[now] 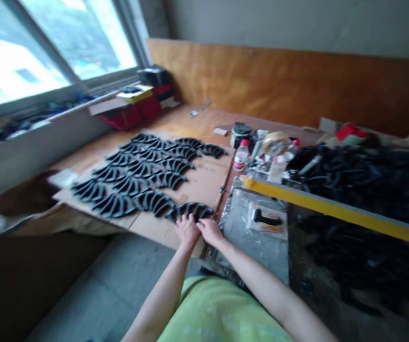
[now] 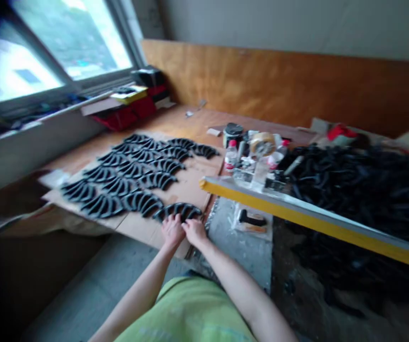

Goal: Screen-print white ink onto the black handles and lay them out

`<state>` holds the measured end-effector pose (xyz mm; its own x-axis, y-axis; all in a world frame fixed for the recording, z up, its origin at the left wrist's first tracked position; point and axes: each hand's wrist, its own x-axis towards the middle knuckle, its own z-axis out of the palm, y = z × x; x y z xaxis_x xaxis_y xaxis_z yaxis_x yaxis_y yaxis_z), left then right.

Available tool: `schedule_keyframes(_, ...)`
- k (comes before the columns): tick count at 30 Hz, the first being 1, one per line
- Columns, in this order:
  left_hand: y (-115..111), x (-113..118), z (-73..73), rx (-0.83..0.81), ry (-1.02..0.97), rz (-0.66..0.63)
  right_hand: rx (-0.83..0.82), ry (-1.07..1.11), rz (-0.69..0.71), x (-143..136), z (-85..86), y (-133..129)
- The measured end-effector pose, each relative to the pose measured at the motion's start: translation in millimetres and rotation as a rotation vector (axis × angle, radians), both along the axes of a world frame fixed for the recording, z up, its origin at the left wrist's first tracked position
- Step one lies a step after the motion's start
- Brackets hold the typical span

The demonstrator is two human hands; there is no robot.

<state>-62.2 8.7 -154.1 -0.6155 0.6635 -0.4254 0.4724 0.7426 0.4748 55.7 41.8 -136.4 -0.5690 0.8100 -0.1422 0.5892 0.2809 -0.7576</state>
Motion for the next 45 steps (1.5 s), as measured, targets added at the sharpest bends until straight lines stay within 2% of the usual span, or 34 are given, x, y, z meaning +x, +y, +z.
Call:
schedule_keyframes(1, -16.8, -8.5, -5.0, 0.059, 0.112, -0.046, -0.035, -0.014, 0.030, -16.6, -11.6, -12.8)
schedule_keyframes(3, -30.7, -12.7, -12.1, 0.137, 0.320, -0.173, -0.060, -0.056, 0.038, -30.7, -26.5, -23.4)
schedule_keyframes(7, -22.3, -6.2, -18.0, 0.138, 0.444, -0.244, -0.018, -0.119, -0.031, -27.7, -34.8, -15.6)
schedule_keyframes(10, -19.8, -6.9, -16.7, 0.132, 0.437, -0.257, 0.032, -0.157, -0.078, -26.9, -34.9, -15.4)
schedule_keyframes(14, -30.5, -10.1, -9.5, 0.138, 0.434, -0.261, 0.086, -0.170, -0.048, -26.0, -30.7, -24.1)
schedule_keyframes(18, -40.2, -12.7, 4.9, 0.198, 0.441, -0.261, 0.142, -0.096, -0.042, -20.8, -17.0, -30.3)
schedule_keyframes(21, -30.2, -21.6, 20.1, 0.259, 0.461, -0.280, 0.178, -0.015, -0.070, -23.3, -5.1, -23.4)
schedule_keyframes(23, -10.0, -31.2, 30.4, 0.306, 0.471, -0.315, 0.184, 0.031, -0.104, -29.1, 1.1, -8.9)
schedule_keyframes(25, 20.9, -41.4, 38.8, 0.350, 0.470, -0.377, 0.187, 0.061, -0.150, -35.8, 5.5, 13.7)
schedule_keyframes(28, 79.5, -52.4, 46.3, 0.400, 0.458, -0.498, 0.201, 0.087, -0.239, -43.4, 8.5, 58.0)
schedule_keyframes(31, 139.4, -54.6, 46.1, 0.429, 0.448, -0.618, 0.193, 0.092, -0.347, -46.0, 6.5, 105.9)
schedule_keyframes(34, 189.5, -50.8, 38.1, 0.402, 0.416, -0.699, 0.118, 0.066, -0.445, -45.4, -1.4, 148.8)
schedule_keyframes(37, 225.6, -48.0, 23.7, 0.347, 0.379, -0.726, -0.016, 0.058, -0.523, -46.1, -15.3, 181.7)
schedule_keyframes(42, 259.8, -55.8, -4.0, 0.246, 0.382, -0.681, -0.193, 0.139, -0.589, -59.9, -41.7, 215.8)
schedule_keyframes(45, 270.9, -61.2, -15.5, 0.224, 0.433, -0.640, -0.236, 0.154, -0.599, -72.9, -47.8, 226.9)
